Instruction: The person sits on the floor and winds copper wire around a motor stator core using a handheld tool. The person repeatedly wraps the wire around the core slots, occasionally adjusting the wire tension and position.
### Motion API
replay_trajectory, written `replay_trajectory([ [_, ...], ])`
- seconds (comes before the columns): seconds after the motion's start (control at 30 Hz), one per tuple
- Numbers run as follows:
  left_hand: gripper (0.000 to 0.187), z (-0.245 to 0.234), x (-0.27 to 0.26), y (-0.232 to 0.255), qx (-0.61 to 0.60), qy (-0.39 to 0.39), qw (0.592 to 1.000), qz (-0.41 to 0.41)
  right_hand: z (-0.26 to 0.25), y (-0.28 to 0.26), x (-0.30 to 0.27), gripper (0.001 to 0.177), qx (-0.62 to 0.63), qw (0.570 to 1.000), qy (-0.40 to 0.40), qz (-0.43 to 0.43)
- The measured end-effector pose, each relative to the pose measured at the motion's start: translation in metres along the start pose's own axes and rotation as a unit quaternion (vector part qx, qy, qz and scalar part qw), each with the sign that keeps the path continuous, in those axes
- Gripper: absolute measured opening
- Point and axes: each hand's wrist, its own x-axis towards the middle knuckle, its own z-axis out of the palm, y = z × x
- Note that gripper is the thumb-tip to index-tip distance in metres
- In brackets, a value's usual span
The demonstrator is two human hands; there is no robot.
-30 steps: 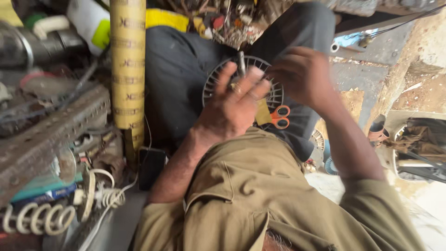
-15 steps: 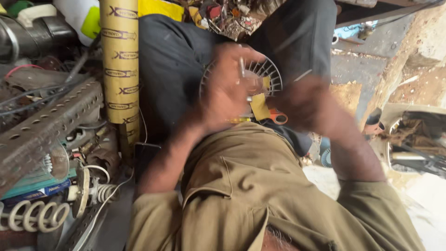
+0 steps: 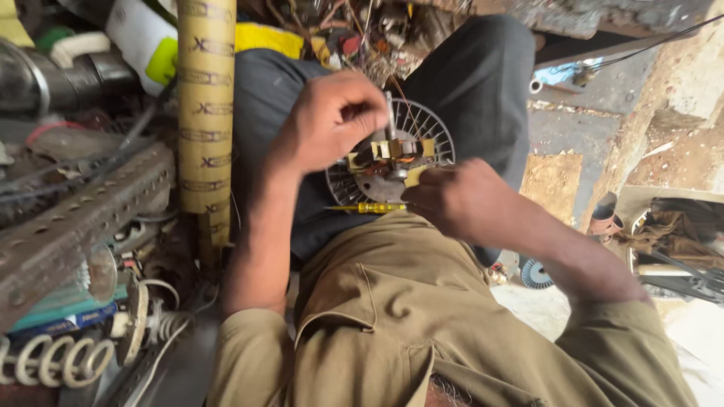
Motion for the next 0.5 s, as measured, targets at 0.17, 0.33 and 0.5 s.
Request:
replay_trajectory([
  [0.17,0.013,0.054,-0.057,0.001,0.233,0.144,0.928,0.252,-0.014,0.017,0.013,0.013,-0.183,0.968,0.17,-0.005],
  [0.33,0.008,0.046,-0.02,-0.012,-0.017,0.176,0.966,0.188,-0.016,0.057,0.055,0.007,-0.135,0.962,0.237,-0.008],
  [0.5,0.014,0.006,0.018,-0.023,0.117,-0.064,0.984,0.118,-0.011,0.006,0.038,0.009,-0.141,0.973,0.149,-0.108],
])
